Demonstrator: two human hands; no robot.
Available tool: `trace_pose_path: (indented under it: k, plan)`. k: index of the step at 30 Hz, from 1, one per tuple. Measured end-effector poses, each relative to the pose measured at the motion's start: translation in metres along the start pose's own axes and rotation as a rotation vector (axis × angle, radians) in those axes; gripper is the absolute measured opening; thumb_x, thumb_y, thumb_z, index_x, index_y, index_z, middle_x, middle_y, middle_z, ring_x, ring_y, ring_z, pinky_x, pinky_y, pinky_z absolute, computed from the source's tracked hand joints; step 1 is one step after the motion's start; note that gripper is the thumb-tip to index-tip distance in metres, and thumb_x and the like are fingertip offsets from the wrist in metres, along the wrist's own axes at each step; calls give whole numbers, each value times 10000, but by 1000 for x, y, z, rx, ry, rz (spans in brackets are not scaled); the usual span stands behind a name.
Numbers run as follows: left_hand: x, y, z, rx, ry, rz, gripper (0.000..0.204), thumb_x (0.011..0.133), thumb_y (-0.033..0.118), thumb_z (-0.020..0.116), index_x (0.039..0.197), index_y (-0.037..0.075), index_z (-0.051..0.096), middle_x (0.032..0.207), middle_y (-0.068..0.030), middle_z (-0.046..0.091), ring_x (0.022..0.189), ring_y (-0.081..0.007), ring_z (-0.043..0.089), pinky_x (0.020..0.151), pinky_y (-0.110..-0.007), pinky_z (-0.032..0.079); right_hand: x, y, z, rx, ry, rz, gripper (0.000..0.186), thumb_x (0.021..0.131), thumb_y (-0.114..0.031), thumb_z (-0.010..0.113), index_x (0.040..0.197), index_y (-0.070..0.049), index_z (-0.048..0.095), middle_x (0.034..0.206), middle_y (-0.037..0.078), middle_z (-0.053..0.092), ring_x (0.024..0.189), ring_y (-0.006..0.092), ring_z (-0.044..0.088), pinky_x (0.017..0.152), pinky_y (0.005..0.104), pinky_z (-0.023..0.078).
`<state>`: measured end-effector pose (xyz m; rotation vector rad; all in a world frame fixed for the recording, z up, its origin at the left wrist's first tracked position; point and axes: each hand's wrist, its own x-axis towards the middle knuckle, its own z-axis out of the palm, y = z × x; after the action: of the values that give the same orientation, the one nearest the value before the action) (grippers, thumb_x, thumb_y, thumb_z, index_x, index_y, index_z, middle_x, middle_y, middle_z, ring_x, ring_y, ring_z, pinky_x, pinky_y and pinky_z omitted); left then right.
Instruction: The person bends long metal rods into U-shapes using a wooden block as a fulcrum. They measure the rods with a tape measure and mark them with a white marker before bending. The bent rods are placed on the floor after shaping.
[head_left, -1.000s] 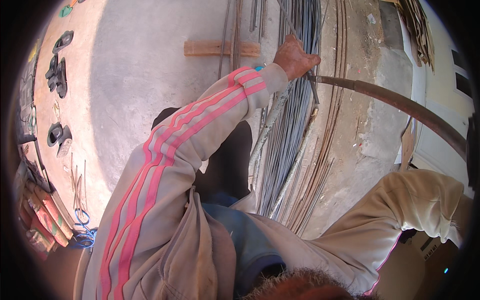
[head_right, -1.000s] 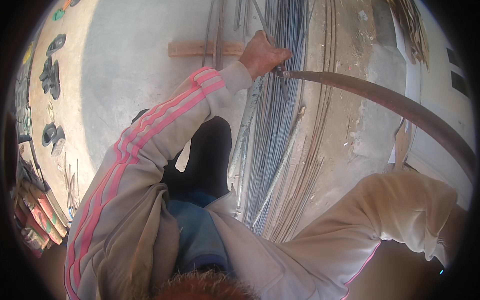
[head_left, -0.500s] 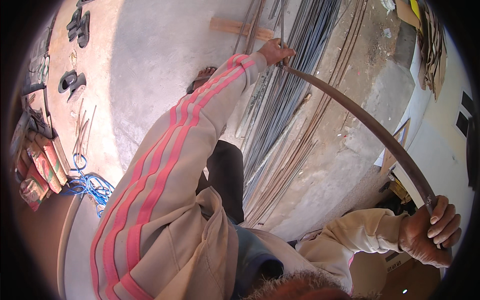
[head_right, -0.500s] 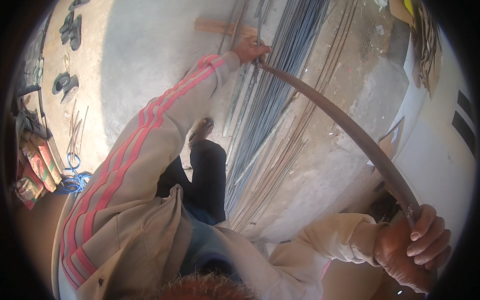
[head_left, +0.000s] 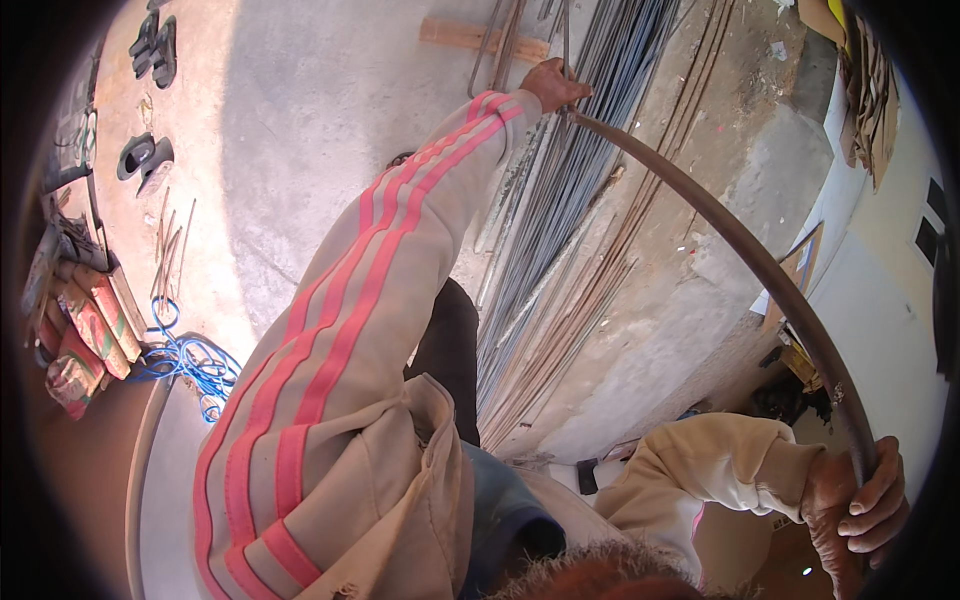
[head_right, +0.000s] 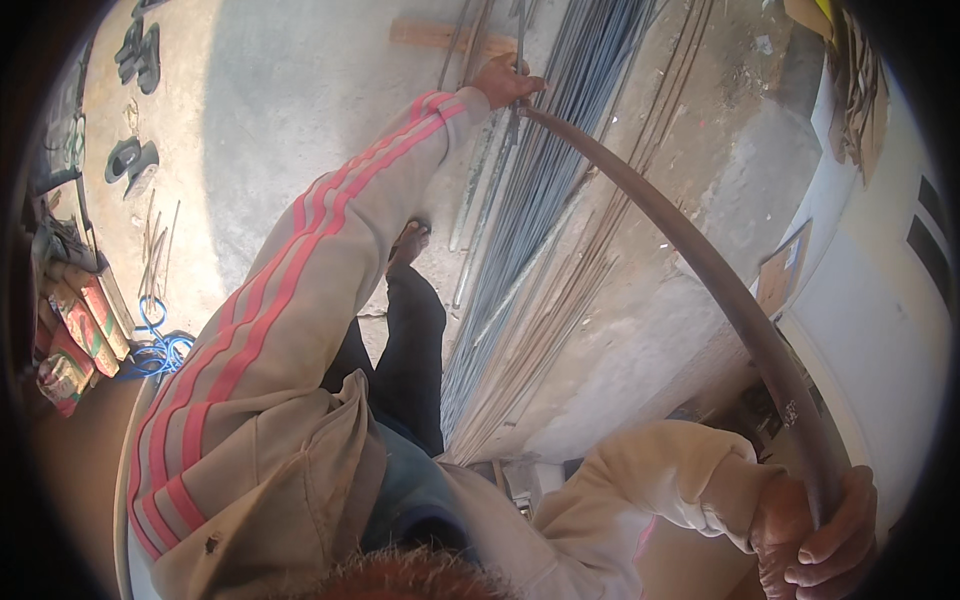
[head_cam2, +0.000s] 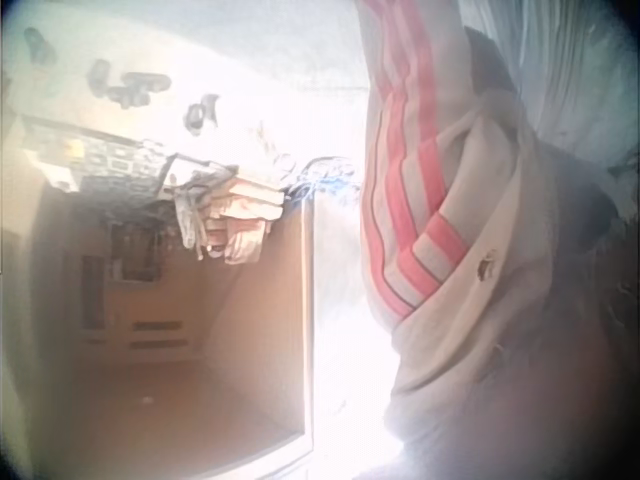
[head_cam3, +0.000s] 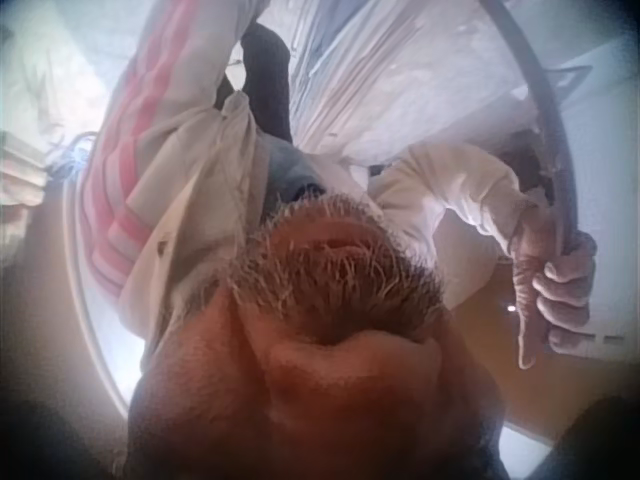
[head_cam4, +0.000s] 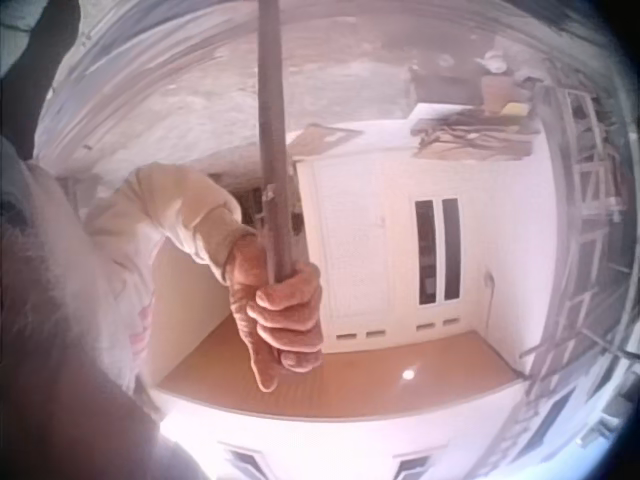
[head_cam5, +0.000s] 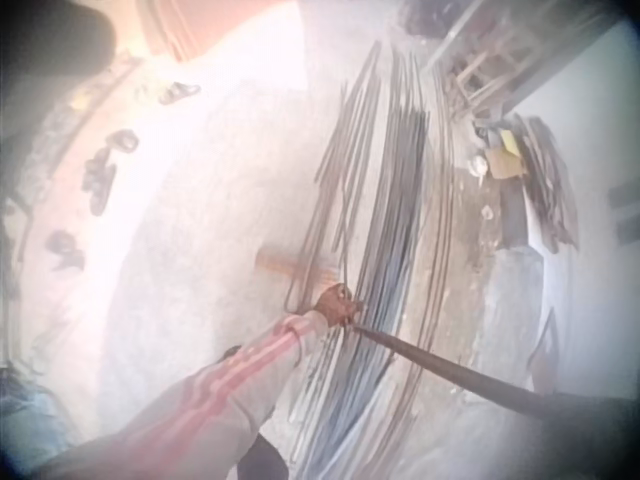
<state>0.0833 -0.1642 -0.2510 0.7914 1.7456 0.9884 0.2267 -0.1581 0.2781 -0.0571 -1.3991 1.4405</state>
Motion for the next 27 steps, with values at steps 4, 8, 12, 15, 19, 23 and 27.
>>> trace_pose_path:
  k: [4, 8, 12, 15, 19, 23, 27]
  plan:
    - [8, -6, 7, -100, 9, -21, 546, 683, 468, 736, 927, -15, 664, 920, -204, 675, 893, -318, 666, 822, -387, 521, -4, -5, 6, -125, -80, 150, 458, 936, -570, 562, 724, -203, 390, 586, -89, 286, 450, 49, 259, 469, 246, 238]
    - [15, -13, 13, -98, 5, -76, 508, 675, 454, 708, 892, -4, 668, 892, -191, 680, 864, -326, 668, 805, -402, 527, -9, -11, 1, -126, 10, 104, 443, 950, -554, 552, 721, -212, 389, 586, -90, 261, 451, 48, 242, 452, 247, 206]
    - [10, -13, 9, -76, 2, 40, 530, 674, 458, 701, 888, -25, 658, 901, -202, 679, 878, -328, 667, 824, -398, 525, -13, -13, 2, -120, 0, 112, 420, 974, -521, 536, 719, -214, 403, 585, -91, 258, 452, 49, 240, 445, 243, 206]
    - [8, -7, 7, -20, 2, 79, 536, 678, 467, 695, 896, -21, 663, 913, -209, 672, 894, -331, 661, 838, -399, 520, -16, -12, 4, -128, -28, 106, 411, 986, -508, 521, 718, -217, 410, 584, -93, 258, 452, 50, 241, 445, 242, 215]
    - [6, -2, 5, -56, 53, 3, 498, 708, 487, 681, 938, 45, 700, 990, -215, 641, 972, -332, 633, 876, -402, 500, -22, -14, 3, -108, -57, 95, 411, 991, -505, 512, 715, -218, 408, 585, -92, 257, 455, 50, 248, 446, 241, 230]
    - [4, -1, 0, 25, 33, 68, 461, 735, 501, 669, 952, 99, 728, 1050, -210, 613, 1042, -326, 605, 906, -402, 480, -24, -16, 2, -130, -69, 81, 409, 996, -490, 511, 711, -218, 400, 590, -90, 260, 460, 50, 255, 446, 240, 239]
    - [6, -3, 3, 18, -8, 87, 453, 746, 515, 655, 945, 116, 734, 1055, -207, 615, 1033, -332, 609, 900, -402, 484, -23, -19, -4, -164, -26, 69, 406, 999, -476, 511, 710, -215, 395, 593, -93, 262, 460, 47, 258, 444, 238, 238]
